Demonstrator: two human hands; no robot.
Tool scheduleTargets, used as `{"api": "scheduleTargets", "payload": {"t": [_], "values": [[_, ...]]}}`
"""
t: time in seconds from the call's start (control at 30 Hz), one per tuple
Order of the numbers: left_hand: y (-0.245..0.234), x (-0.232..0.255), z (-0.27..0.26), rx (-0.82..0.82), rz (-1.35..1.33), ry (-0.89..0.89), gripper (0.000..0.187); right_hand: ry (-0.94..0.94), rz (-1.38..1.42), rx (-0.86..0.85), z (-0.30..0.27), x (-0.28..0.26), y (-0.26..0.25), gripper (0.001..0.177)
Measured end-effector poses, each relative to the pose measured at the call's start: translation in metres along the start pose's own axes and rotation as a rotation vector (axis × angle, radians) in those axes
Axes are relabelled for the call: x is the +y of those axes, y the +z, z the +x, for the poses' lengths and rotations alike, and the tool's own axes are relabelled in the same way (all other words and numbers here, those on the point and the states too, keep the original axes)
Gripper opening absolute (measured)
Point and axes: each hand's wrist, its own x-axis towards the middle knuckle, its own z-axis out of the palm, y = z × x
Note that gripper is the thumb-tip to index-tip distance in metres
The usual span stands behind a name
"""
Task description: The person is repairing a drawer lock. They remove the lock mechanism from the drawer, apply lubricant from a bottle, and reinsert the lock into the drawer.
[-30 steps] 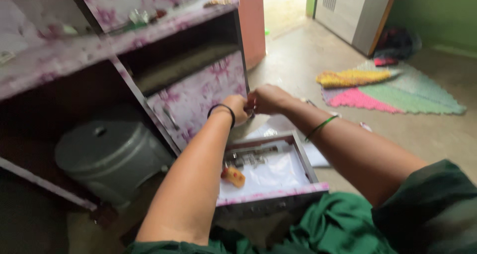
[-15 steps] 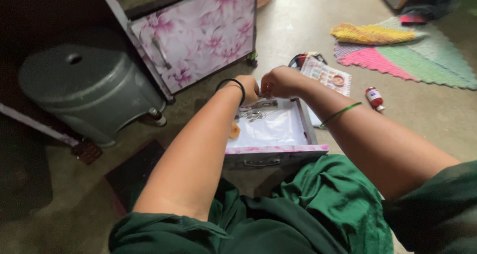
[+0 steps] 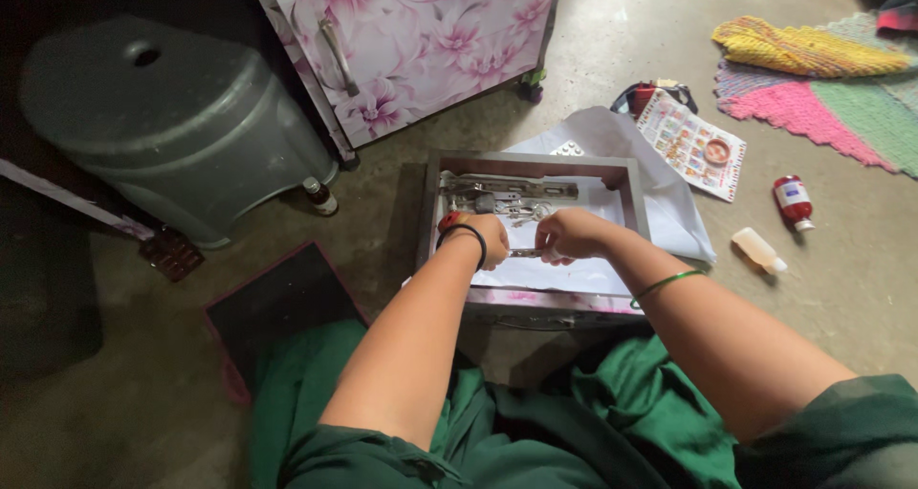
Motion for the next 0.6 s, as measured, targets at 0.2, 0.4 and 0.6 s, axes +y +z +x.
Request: {"api": "scheduleTargets", "payload": {"t": [0.2, 0.4, 0.6], "values": [[-0.012, -0.006, 0.015, 0.271, -0.004, -0.074, 0.031, 0.01, -0.088, 0.206, 0.046, 0.017, -0.002, 0.018], [-0.032, -0.017, 0.035, 0.355, -0.094, -0.122, 0.031, -0.097, -0.143, 0.355, 0.106, 0.003, -0.01, 0.023], [-0.047, -0.034, 0.048, 0.482, -0.11, -0.117, 0.031, -0.239, -0.132, 0.499, 0.119, -0.021, -0.037, 0.037]]}}
